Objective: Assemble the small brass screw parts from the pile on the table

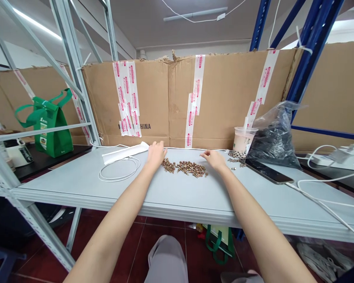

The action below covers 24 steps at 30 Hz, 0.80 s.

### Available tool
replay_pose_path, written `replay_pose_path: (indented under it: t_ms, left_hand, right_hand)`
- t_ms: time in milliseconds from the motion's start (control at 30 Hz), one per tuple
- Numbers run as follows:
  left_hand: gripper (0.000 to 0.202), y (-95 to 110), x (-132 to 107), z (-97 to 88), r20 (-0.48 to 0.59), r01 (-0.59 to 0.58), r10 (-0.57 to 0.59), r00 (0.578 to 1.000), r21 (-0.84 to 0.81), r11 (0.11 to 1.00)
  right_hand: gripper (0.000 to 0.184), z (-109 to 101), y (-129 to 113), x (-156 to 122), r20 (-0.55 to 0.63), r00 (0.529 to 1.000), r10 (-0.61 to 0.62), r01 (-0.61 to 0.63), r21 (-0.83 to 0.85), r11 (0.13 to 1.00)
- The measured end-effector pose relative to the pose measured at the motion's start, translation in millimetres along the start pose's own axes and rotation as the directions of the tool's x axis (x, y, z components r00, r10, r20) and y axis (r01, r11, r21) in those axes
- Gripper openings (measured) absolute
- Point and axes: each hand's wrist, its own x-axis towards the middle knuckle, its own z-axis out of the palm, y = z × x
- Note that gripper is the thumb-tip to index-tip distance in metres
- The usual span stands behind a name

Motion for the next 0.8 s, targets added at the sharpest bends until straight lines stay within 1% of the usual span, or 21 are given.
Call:
replay_pose_path:
  t_ms: [33,67,100,133,167,200,233,267,300,333,367,400,433,467,500,567,600,700,800]
  left_hand:
    - [0.025,-9,-1,1.4,0.062,0.071,-0.075,0.995,0.067,0.995]
    - [0.025,-18,-2,2.7,0.139,0.128,-0.145,0.980,0.125,0.984]
    - [0.025,-25,-3,3.8,0.217,0.174,-0.210,0.953,0.174,0.969]
    - [0.025,-31,-5,4.7,0.286,0.210,-0.266,0.921,0.213,0.954]
    - [0.025,-35,-6,5.5,0.333,0.240,-0.313,0.890,0.242,0.940]
    - [0.025,-38,-7,6.0,0.361,0.264,-0.348,0.865,0.261,0.929]
    - [0.025,-40,-7,6.1,0.375,0.283,-0.372,0.849,0.271,0.920]
    - [0.025,-41,-7,5.8,0.381,0.297,-0.386,0.840,0.273,0.915]
    - [0.024,-41,-6,5.1,0.387,0.306,-0.393,0.834,0.269,0.914]
    - [0.024,-41,-5,4.0,0.399,0.311,-0.395,0.827,0.261,0.914]
    - [0.025,-41,-3,2.5,0.414,0.315,-0.396,0.820,0.252,0.915]
    - [0.027,-40,-2,0.8,0.431,0.319,-0.396,0.811,0.243,0.916]
    - [0.030,-40,0,-0.9,0.458,0.324,-0.395,0.796,0.230,0.918]
    - [0.032,-40,1,-2.5,0.491,0.330,-0.394,0.777,0.215,0.919]
    - [0.033,-40,2,-3.9,0.525,0.337,-0.391,0.756,0.201,0.920]
    - [0.032,-40,4,-5.8,0.582,0.346,-0.380,0.719,0.175,0.922]
    - [0.030,-39,4,-6.3,0.599,0.347,-0.373,0.709,0.165,0.923]
    - [0.022,-38,4,-6.1,0.610,0.340,-0.358,0.707,0.151,0.928]
    - [0.019,-38,4,-4.8,0.613,0.337,-0.351,0.708,0.144,0.930]
  right_hand:
    - [0.026,1,6,-1,-0.042,0.999,0.024,-0.030,-0.144,0.989]
    - [0.024,2,11,-2,-0.080,0.996,0.032,-0.052,-0.260,0.964]
    - [0.022,2,14,-3,-0.111,0.993,0.038,-0.074,-0.344,0.936]
    - [0.022,2,15,-5,-0.143,0.989,0.039,-0.093,-0.393,0.915]
    - [0.025,2,13,-6,-0.170,0.985,0.032,-0.100,-0.407,0.908]
    - [0.027,1,9,-8,-0.189,0.982,0.013,-0.087,-0.387,0.918]
    - [0.028,-1,2,-10,-0.191,0.981,-0.029,-0.037,-0.336,0.941]
    - [0.028,-2,-7,-12,-0.176,0.979,-0.098,0.050,-0.257,0.965]
    - [0.027,-3,-17,-15,-0.133,0.971,-0.198,0.178,-0.150,0.973]
    - [0.026,-3,-28,-18,-0.029,0.943,-0.331,0.331,-0.014,0.944]
    - [0.025,-2,-39,-21,0.078,0.888,-0.454,0.443,0.123,0.888]
    - [0.024,0,-48,-24,0.160,0.814,-0.558,0.522,0.220,0.824]
    - [0.022,3,-55,-28,0.203,0.765,-0.612,0.561,0.257,0.787]
    - [0.021,6,-60,-31,0.233,0.733,-0.639,0.585,0.263,0.767]
    - [0.019,9,-63,-34,0.262,0.717,-0.646,0.594,0.256,0.763]
    - [0.016,14,-64,-37,0.298,0.704,-0.644,0.600,0.236,0.765]
    - [0.014,16,-63,-37,0.308,0.700,-0.644,0.601,0.233,0.764]
    - [0.011,19,-58,-35,0.313,0.691,-0.651,0.601,0.249,0.759]
    - [0.011,21,-55,-32,0.322,0.689,-0.649,0.572,0.308,0.760]
